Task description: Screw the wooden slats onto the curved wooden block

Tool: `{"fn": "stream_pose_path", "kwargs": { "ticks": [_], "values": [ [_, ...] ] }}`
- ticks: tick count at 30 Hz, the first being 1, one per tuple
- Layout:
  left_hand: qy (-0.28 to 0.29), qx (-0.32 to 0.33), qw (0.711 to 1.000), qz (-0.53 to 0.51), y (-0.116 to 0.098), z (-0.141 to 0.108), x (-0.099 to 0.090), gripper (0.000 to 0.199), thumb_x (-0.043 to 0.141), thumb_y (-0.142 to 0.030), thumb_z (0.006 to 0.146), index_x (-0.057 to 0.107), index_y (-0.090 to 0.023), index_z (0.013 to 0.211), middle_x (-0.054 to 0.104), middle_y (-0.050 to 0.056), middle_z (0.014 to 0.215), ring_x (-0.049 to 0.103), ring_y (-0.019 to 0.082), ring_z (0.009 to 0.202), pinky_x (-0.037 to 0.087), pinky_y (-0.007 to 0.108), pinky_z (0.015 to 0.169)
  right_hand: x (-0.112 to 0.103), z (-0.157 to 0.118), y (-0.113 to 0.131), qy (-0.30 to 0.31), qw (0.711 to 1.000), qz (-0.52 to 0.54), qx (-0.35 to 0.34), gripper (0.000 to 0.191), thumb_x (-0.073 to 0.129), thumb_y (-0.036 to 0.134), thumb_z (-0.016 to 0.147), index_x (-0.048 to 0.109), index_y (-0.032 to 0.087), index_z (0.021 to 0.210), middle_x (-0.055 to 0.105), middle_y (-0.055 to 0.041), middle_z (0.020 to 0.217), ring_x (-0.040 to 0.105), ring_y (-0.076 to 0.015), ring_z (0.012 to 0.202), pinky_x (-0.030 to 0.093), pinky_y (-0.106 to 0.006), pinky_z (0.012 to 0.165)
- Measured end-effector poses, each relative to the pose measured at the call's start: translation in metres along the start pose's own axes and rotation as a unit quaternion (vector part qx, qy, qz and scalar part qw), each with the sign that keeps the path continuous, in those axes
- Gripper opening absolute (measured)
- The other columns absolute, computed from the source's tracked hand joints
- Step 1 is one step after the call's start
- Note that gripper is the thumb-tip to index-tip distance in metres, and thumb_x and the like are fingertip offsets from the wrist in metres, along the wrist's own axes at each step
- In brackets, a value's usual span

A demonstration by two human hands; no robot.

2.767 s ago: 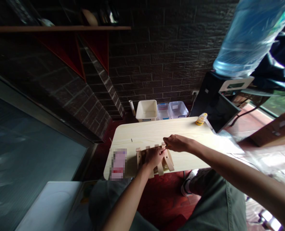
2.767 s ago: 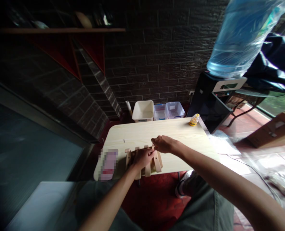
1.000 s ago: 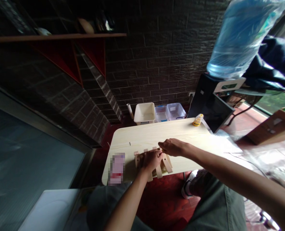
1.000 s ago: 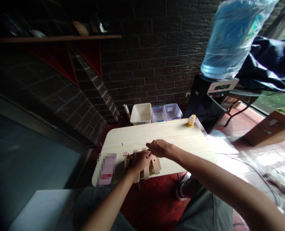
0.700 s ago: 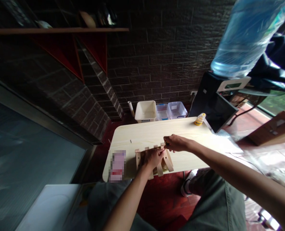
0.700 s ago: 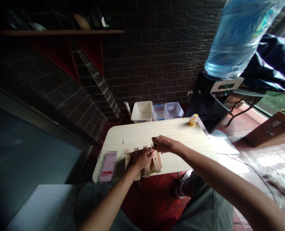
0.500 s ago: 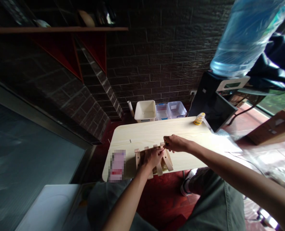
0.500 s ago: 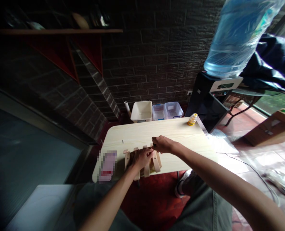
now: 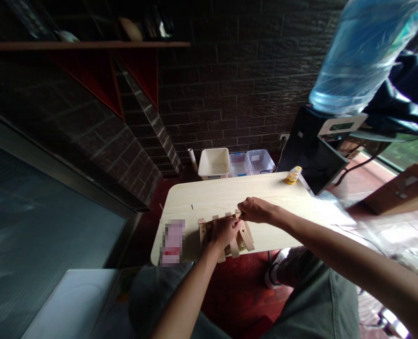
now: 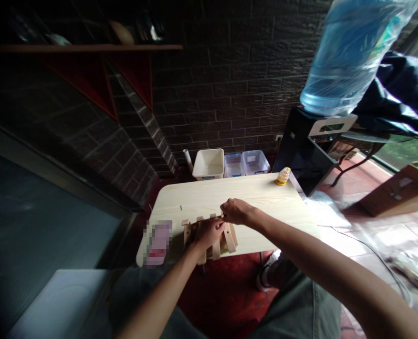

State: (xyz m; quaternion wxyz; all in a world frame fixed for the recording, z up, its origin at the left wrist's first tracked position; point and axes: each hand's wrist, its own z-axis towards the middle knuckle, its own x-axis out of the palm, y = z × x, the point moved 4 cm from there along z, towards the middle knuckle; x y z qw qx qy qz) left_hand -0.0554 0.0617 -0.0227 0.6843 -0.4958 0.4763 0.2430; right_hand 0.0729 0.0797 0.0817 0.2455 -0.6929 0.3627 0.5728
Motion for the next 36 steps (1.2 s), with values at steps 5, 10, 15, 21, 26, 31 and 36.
{"fn": "stream_pose_path", "kwargs": {
  "ticks": [5,10,15,21,26,31,36],
  "values": [
    [-0.006,0.007,1.000,-0.014,0.003,0.001,0.005,0.029,0.048,-0.035,0.093,0.072,-0.022,0.084,0.070,0.004,0.078,0.062,0.016,0.071,0.039,0.026,0.068,0.006,0.000,-0.008,0.028,0.993,0.111,0.034,0.028,0.054,0.034,0.092,0.069,0.011,0.087,0.072,-0.0089,0.073,0.067,-0.0143,0.061,0.042,-0.019,0.053],
    [-0.013,0.002,1.000,-0.022,0.003,0.001,0.005,0.024,0.051,-0.034,0.092,0.073,-0.023,0.093,0.072,0.004,0.084,0.064,0.018,0.078,0.042,0.028,0.075,0.016,-0.003,-0.017,0.013,0.991,0.115,0.063,0.030,0.055,0.039,0.091,0.067,0.012,0.093,0.073,-0.0099,0.079,0.068,-0.0163,0.067,0.043,-0.020,0.055],
    [-0.003,-0.002,1.000,-0.024,-0.001,0.000,-0.001,0.024,0.050,-0.027,0.091,0.072,-0.020,0.085,0.070,0.004,0.075,0.063,0.017,0.074,0.042,0.027,0.074,0.010,-0.009,-0.007,-0.029,0.999,0.045,0.007,0.044,0.059,0.047,0.086,0.059,0.015,0.117,0.072,-0.0120,0.093,0.069,-0.0234,0.081,0.044,-0.025,0.061],
    [0.000,0.004,1.000,-0.020,-0.006,-0.001,-0.006,0.027,0.048,-0.032,0.094,0.071,-0.020,0.088,0.070,0.004,0.080,0.062,0.016,0.074,0.040,0.026,0.070,0.011,-0.007,0.000,-0.013,1.000,-0.008,-0.003,0.026,0.050,0.027,0.091,0.059,0.016,0.112,0.070,-0.0130,0.097,0.068,-0.0229,0.085,0.044,-0.026,0.064],
    [-0.003,0.006,1.000,-0.013,-0.003,-0.001,-0.003,0.028,0.047,-0.032,0.095,0.072,-0.021,0.091,0.069,0.003,0.077,0.061,0.015,0.070,0.036,0.025,0.066,0.012,-0.003,-0.002,-0.006,1.000,-0.002,0.009,0.023,0.049,0.026,0.091,0.060,0.014,0.108,0.070,-0.0132,0.094,0.068,-0.0230,0.085,0.043,-0.026,0.063],
    [-0.007,0.011,1.000,-0.005,-0.001,0.000,-0.001,0.030,0.046,-0.031,0.095,0.072,-0.020,0.086,0.068,0.003,0.073,0.058,0.014,0.065,0.034,0.024,0.063,0.017,0.001,-0.003,-0.009,1.000,0.001,0.025,0.024,0.051,0.025,0.090,0.061,0.012,0.106,0.070,-0.0147,0.090,0.069,-0.0238,0.081,0.042,-0.026,0.059],
    [-0.002,0.006,1.000,-0.015,0.000,0.001,0.000,0.028,0.048,-0.033,0.094,0.072,-0.020,0.092,0.070,0.004,0.076,0.060,0.015,0.068,0.037,0.025,0.066,0.023,0.006,-0.011,-0.008,0.998,0.012,0.055,0.025,0.051,0.029,0.089,0.063,0.010,0.100,0.070,-0.0158,0.091,0.069,-0.0234,0.081,0.042,-0.025,0.060]
  ]
}}
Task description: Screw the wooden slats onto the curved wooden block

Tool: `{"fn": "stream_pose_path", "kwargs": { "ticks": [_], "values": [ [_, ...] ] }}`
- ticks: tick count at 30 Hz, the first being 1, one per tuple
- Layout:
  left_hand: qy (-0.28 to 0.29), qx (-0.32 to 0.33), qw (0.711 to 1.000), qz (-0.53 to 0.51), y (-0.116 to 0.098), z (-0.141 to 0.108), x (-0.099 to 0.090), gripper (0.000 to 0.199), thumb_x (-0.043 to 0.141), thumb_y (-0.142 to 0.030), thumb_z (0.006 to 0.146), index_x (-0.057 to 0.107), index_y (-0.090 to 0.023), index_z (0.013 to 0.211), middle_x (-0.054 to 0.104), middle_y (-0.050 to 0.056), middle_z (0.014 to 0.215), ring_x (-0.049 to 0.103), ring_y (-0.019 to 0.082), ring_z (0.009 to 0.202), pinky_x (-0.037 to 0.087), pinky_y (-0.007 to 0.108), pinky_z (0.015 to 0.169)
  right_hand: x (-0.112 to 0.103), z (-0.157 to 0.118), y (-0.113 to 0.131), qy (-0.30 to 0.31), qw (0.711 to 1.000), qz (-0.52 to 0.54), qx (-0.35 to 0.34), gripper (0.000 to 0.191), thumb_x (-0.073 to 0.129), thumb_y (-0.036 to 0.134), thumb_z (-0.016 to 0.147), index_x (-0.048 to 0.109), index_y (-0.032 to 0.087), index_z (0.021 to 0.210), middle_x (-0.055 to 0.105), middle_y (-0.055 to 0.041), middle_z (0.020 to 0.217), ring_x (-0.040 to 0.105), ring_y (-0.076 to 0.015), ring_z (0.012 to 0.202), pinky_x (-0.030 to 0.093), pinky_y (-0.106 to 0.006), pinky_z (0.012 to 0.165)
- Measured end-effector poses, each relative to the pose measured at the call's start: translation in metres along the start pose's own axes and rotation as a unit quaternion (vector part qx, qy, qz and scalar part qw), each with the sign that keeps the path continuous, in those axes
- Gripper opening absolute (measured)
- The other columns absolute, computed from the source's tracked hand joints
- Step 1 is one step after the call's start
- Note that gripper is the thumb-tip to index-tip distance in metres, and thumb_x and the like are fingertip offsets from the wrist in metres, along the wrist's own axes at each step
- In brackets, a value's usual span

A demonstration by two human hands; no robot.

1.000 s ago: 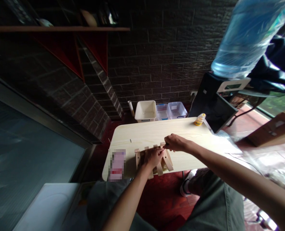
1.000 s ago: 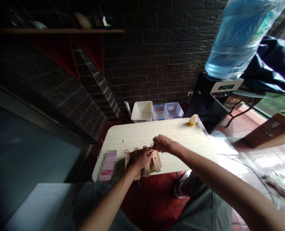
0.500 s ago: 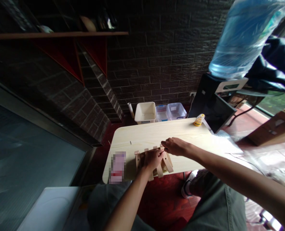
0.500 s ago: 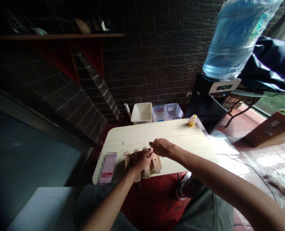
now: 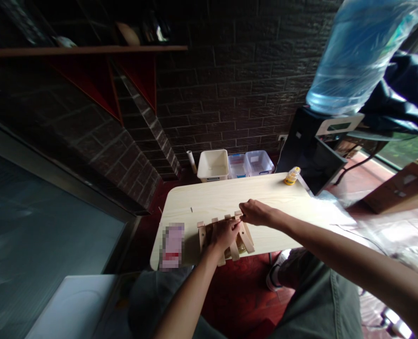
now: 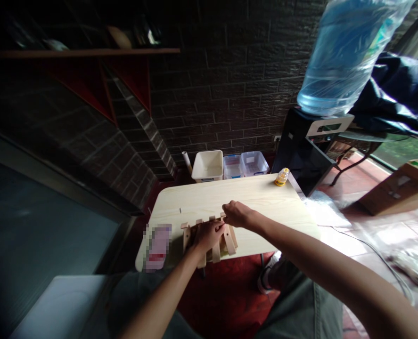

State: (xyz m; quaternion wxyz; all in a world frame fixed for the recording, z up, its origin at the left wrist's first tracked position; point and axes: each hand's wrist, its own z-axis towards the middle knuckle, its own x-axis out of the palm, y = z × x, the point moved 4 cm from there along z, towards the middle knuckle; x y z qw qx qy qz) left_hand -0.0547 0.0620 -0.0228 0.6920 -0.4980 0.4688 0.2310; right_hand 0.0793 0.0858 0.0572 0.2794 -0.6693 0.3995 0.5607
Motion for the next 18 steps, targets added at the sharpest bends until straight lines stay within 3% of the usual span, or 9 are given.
{"fn": "stream_pose_path", "kwargs": {
  "ticks": [7,10,18],
  "values": [
    [-0.012,0.008,1.000,-0.016,-0.004,-0.002,-0.004,0.028,0.047,-0.033,0.095,0.072,-0.022,0.090,0.071,0.003,0.079,0.062,0.015,0.070,0.039,0.025,0.069,-0.009,-0.011,0.004,0.003,0.998,-0.011,-0.060,0.031,0.054,0.022,0.085,0.059,0.013,0.114,0.070,-0.0126,0.093,0.067,-0.0214,0.078,0.043,-0.025,0.058],
    [-0.015,0.011,1.000,-0.019,-0.005,-0.003,-0.005,0.027,0.047,-0.032,0.094,0.071,-0.021,0.088,0.070,0.003,0.080,0.061,0.014,0.070,0.039,0.025,0.068,-0.014,-0.015,0.012,-0.009,0.996,-0.042,-0.080,0.026,0.046,0.017,0.089,0.060,0.015,0.111,0.071,-0.0122,0.091,0.068,-0.0227,0.079,0.042,-0.027,0.059],
    [-0.014,0.009,1.000,0.002,-0.003,-0.002,-0.003,0.028,0.048,-0.031,0.094,0.070,-0.019,0.081,0.068,0.003,0.073,0.058,0.014,0.066,0.036,0.025,0.065,-0.014,-0.014,0.016,-0.002,0.997,-0.045,-0.070,0.024,0.048,0.019,0.090,0.060,0.013,0.109,0.071,-0.0144,0.093,0.068,-0.0231,0.079,0.044,-0.028,0.061]
  ]
}}
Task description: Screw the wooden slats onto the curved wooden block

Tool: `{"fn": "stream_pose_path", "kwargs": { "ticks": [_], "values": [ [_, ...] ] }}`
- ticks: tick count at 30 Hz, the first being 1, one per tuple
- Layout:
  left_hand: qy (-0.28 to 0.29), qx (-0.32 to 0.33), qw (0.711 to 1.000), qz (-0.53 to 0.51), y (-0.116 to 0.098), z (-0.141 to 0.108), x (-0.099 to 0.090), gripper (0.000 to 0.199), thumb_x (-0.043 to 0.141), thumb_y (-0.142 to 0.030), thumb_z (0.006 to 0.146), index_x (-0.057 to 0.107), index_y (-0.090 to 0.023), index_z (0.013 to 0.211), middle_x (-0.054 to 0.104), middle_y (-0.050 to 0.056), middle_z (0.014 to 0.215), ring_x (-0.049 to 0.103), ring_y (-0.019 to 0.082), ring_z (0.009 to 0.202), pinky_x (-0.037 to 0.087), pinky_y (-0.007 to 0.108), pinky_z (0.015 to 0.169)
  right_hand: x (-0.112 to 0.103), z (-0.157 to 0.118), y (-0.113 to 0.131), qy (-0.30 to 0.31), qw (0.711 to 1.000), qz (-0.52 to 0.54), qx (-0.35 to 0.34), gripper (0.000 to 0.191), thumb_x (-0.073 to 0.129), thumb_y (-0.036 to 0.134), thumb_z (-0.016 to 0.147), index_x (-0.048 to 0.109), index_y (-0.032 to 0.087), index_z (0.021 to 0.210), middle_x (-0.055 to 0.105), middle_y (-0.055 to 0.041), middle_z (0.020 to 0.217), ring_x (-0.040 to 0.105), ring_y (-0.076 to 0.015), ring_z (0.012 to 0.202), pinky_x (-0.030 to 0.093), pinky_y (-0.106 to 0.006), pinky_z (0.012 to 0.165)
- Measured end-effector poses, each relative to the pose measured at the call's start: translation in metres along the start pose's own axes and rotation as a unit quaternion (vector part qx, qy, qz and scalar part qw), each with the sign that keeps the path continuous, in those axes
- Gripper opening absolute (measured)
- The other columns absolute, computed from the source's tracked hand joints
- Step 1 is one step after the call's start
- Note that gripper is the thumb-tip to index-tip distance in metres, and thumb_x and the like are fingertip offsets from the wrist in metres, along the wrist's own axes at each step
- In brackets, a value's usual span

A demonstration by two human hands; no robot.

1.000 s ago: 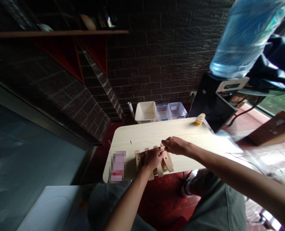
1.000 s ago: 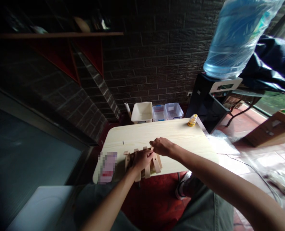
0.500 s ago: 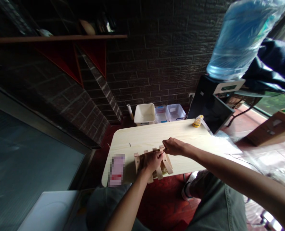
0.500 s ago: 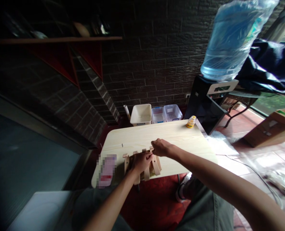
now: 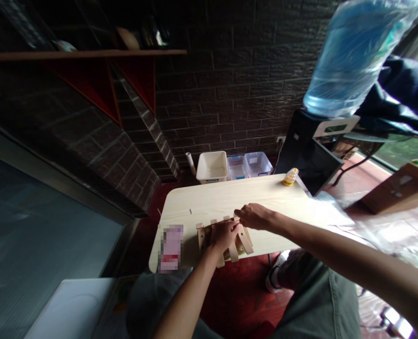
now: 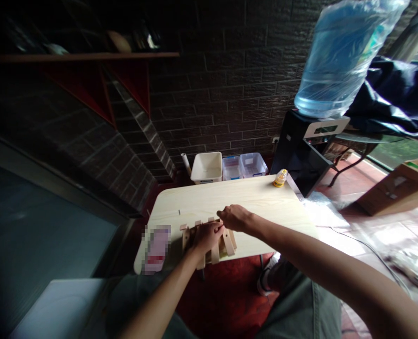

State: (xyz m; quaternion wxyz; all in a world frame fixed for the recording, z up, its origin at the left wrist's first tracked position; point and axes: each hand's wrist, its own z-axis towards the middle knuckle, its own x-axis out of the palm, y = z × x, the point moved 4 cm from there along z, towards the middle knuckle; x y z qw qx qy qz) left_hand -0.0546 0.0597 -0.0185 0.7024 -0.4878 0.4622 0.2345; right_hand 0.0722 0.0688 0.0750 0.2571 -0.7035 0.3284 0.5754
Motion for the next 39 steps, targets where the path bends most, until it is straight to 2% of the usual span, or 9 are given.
{"fn": "stream_pose_path", "kwargs": {
  "ticks": [8,13,21,25,30,39],
  "values": [
    [-0.003,0.002,1.000,0.004,0.001,0.002,0.001,0.027,0.048,-0.031,0.093,0.071,-0.021,0.085,0.068,0.003,0.072,0.059,0.015,0.066,0.037,0.025,0.066,0.004,0.006,-0.010,0.021,0.998,0.021,0.047,0.028,0.053,0.029,0.088,0.063,0.010,0.106,0.070,-0.0159,0.094,0.068,-0.0243,0.084,0.048,-0.027,0.066],
    [0.013,-0.009,1.000,-0.006,0.000,0.000,0.000,0.027,0.048,-0.029,0.093,0.069,-0.020,0.080,0.068,0.003,0.073,0.060,0.015,0.068,0.039,0.025,0.067,0.002,0.005,-0.002,0.009,0.997,0.022,0.075,0.028,0.052,0.024,0.088,0.062,0.009,0.109,0.070,-0.0169,0.094,0.069,-0.0248,0.084,0.048,-0.027,0.064],
    [-0.016,0.006,1.000,-0.002,-0.002,-0.002,-0.001,0.029,0.046,-0.030,0.094,0.063,-0.019,0.072,0.066,0.002,0.073,0.059,0.014,0.068,0.039,0.025,0.069,0.000,0.001,0.010,-0.009,1.000,-0.017,-0.025,0.027,0.043,0.011,0.091,0.062,0.014,0.110,0.071,-0.0135,0.093,0.069,-0.0226,0.083,0.046,-0.028,0.064],
    [-0.011,0.000,1.000,0.001,-0.001,-0.001,0.000,0.028,0.046,-0.028,0.093,0.063,-0.019,0.072,0.065,0.001,0.070,0.057,0.014,0.066,0.037,0.025,0.067,0.003,0.002,0.009,-0.004,0.999,-0.025,-0.032,0.025,0.042,0.011,0.092,0.062,0.013,0.107,0.071,-0.0131,0.090,0.068,-0.0221,0.079,0.046,-0.028,0.062],
    [0.001,-0.005,1.000,0.012,0.001,0.000,0.000,0.028,0.046,-0.027,0.093,0.063,-0.018,0.072,0.064,0.001,0.069,0.057,0.013,0.065,0.035,0.025,0.066,-0.003,0.002,0.009,0.008,1.000,-0.002,-0.012,0.023,0.053,0.022,0.088,0.062,0.013,0.108,0.070,-0.0142,0.088,0.068,-0.0239,0.079,0.047,-0.029,0.062],
    [0.024,-0.025,0.999,0.010,-0.001,0.002,0.000,0.026,0.047,-0.028,0.092,0.068,-0.019,0.078,0.067,0.003,0.071,0.060,0.016,0.068,0.036,0.026,0.066,-0.004,0.007,-0.002,0.018,0.998,0.028,0.053,0.028,0.058,0.028,0.086,0.063,0.009,0.106,0.070,-0.0158,0.093,0.069,-0.0250,0.084,0.048,-0.027,0.064]
  ]
}}
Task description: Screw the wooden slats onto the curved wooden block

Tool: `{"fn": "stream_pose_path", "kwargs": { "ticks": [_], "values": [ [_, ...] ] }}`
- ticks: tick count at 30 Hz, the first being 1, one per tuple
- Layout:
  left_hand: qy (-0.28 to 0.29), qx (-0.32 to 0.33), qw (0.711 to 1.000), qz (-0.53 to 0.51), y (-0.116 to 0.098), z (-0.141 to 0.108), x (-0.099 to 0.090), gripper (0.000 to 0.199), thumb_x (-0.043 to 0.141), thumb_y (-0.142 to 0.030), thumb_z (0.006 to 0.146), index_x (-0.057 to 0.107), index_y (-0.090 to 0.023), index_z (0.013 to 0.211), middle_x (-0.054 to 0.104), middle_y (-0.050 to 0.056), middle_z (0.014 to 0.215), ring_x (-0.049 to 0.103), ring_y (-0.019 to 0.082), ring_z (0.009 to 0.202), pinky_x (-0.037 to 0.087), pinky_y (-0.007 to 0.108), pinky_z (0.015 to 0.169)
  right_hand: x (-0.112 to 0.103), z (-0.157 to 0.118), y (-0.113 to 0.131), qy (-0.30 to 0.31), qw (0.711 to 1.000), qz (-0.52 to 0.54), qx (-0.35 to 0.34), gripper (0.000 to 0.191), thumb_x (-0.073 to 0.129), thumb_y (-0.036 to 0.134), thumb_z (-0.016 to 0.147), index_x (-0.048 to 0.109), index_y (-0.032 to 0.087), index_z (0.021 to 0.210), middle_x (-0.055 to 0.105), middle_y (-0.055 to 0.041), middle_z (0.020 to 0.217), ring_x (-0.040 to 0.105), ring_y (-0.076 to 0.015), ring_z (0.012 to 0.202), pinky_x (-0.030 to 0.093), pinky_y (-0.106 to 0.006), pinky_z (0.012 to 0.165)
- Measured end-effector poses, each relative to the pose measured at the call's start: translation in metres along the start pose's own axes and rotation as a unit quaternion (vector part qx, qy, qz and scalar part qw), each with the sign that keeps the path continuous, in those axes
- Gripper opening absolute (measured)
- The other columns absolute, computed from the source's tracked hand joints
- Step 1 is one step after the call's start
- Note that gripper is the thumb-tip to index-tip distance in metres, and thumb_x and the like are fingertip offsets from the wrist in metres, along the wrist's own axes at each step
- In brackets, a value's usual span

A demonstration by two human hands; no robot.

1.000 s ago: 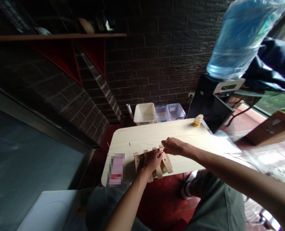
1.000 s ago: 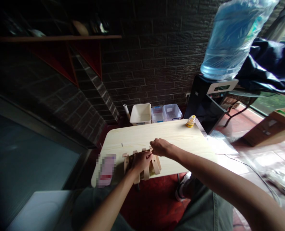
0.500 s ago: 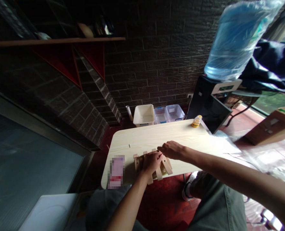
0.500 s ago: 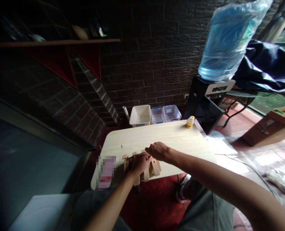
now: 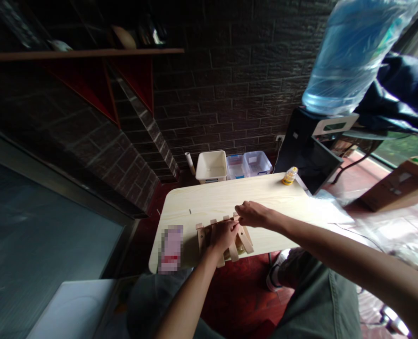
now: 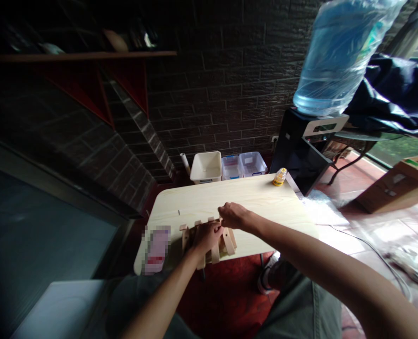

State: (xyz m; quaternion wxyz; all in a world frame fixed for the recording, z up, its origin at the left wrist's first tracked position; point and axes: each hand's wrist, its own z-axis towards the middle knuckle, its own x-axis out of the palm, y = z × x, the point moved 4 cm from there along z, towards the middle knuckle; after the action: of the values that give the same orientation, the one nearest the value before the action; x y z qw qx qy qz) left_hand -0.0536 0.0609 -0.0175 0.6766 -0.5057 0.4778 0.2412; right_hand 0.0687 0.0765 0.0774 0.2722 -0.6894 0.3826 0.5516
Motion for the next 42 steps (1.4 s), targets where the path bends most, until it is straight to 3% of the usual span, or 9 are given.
{"fn": "stream_pose_path", "kwargs": {
  "ticks": [5,12,16,23,35,42],
  "values": [
    [-0.006,0.006,1.000,-0.009,-0.002,-0.001,-0.001,0.025,0.049,-0.027,0.091,0.067,-0.020,0.077,0.068,0.003,0.074,0.060,0.016,0.070,0.037,0.026,0.067,0.001,-0.005,0.000,-0.004,1.000,0.009,0.029,0.030,0.055,0.026,0.086,0.061,0.009,0.110,0.070,-0.0165,0.093,0.069,-0.0249,0.084,0.048,-0.027,0.062],
    [-0.037,0.022,0.999,-0.008,-0.002,-0.004,-0.001,0.030,0.046,-0.029,0.093,0.062,-0.019,0.070,0.066,0.002,0.072,0.058,0.014,0.068,0.037,0.025,0.068,0.002,-0.008,0.011,-0.025,0.996,-0.039,-0.075,0.028,0.047,0.015,0.089,0.061,0.016,0.113,0.072,-0.0127,0.095,0.069,-0.0221,0.081,0.048,-0.029,0.064],
    [-0.027,0.012,1.000,0.004,-0.001,-0.003,0.001,0.029,0.047,-0.029,0.093,0.061,-0.019,0.070,0.064,0.002,0.070,0.058,0.014,0.068,0.038,0.025,0.067,0.006,-0.007,0.011,-0.032,0.995,-0.054,-0.083,0.027,0.040,0.011,0.092,0.062,0.014,0.108,0.071,-0.0127,0.090,0.068,-0.0209,0.076,0.046,-0.028,0.061],
    [-0.014,0.012,1.000,-0.002,-0.001,0.000,0.001,0.025,0.049,-0.029,0.092,0.066,-0.019,0.076,0.064,0.002,0.071,0.059,0.014,0.069,0.038,0.025,0.068,0.002,-0.002,0.002,-0.014,0.995,-0.042,-0.092,0.025,0.048,0.017,0.088,0.062,0.010,0.107,0.071,-0.0148,0.088,0.068,-0.0231,0.078,0.046,-0.028,0.060],
    [-0.023,0.021,1.000,0.004,0.001,0.001,0.003,0.026,0.049,-0.029,0.093,0.070,-0.020,0.082,0.066,0.003,0.071,0.060,0.016,0.069,0.038,0.026,0.068,0.007,0.007,0.001,-0.024,0.999,-0.016,-0.038,0.030,0.053,0.024,0.087,0.063,0.006,0.108,0.070,-0.0185,0.095,0.069,-0.0257,0.084,0.048,-0.029,0.065],
    [-0.020,0.007,1.000,-0.018,-0.001,0.001,0.002,0.027,0.047,-0.032,0.094,0.072,-0.022,0.091,0.068,0.003,0.072,0.062,0.016,0.071,0.039,0.027,0.070,0.008,0.001,-0.013,-0.001,0.999,0.000,-0.033,0.029,0.053,0.026,0.085,0.063,0.010,0.107,0.070,-0.0155,0.094,0.068,-0.0241,0.082,0.048,-0.028,0.062]
  ]
}}
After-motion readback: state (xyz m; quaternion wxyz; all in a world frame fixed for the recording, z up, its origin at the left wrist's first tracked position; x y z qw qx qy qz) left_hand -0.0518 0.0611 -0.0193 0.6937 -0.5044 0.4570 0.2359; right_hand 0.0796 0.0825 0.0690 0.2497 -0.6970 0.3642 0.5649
